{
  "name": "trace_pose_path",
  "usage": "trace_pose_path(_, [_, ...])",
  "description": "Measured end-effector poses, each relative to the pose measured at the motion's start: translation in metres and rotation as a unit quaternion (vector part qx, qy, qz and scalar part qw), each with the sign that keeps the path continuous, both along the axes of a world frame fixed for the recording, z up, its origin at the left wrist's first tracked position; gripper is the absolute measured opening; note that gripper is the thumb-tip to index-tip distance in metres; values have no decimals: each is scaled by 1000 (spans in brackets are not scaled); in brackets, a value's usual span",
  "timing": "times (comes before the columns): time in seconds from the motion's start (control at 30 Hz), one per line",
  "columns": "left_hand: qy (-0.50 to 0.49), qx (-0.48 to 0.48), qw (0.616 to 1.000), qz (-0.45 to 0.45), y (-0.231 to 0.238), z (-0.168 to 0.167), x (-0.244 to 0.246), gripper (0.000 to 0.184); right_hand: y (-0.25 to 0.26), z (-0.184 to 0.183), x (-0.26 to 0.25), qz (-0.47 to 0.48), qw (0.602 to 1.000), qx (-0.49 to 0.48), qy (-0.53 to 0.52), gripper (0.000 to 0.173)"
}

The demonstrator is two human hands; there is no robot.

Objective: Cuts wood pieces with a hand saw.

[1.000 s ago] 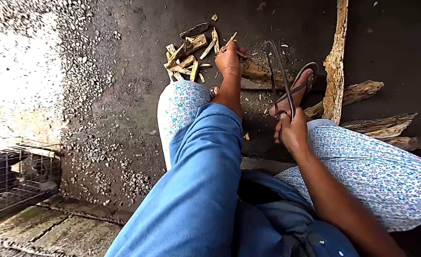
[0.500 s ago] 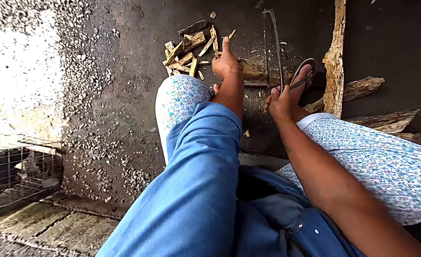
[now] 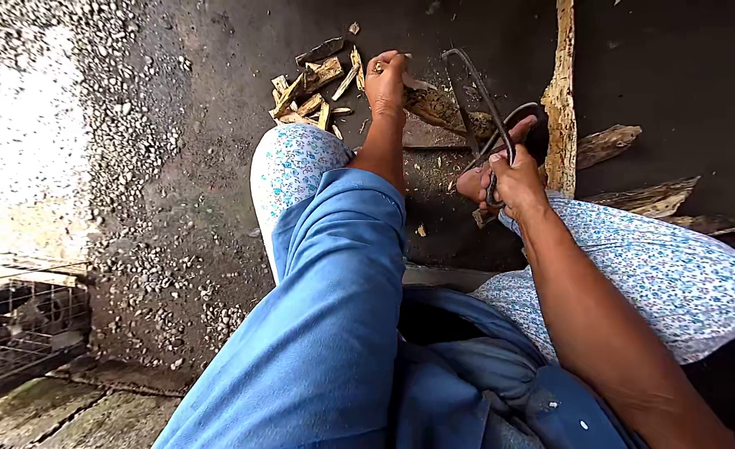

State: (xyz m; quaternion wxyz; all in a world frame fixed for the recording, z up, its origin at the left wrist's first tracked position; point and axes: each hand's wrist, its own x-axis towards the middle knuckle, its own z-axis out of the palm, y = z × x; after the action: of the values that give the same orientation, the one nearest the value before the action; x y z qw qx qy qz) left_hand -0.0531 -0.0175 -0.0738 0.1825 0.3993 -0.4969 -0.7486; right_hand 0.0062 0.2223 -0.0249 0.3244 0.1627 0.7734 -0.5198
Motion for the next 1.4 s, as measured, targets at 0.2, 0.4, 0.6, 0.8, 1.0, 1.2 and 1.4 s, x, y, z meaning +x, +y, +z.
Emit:
trace_pose_path(0.2, [-166,31,970,176,12,2,11,86,-2,9,29,37,998,44,-22,20])
trace_pose_path(0.4, [-140,28,979,147,17,4,10,35,10,35,39,78,993,87,-21,23])
trace_pose_path(0.6, [-49,55,994,83,10,-4,19,8,7,38,44,60,994,93,-21,24])
trace_pose_path(0.8, [-81,98,991,50,5,2,26,7,-26,9,-2,82,987,133,-26,27])
trace_pose_path(1.0, [-58,62,994,71,12,2,20,10,-40,-36,-24,73,992,104,29,30])
trace_pose_path(1.2, [-71,70,991,89,3,-10,19,10,4,29,36,64,994,78,-36,26])
trace_pose_path(1.4, [-131,84,987,47,-5,-6,22,6,-9,5,8,93,989,115,-21,28])
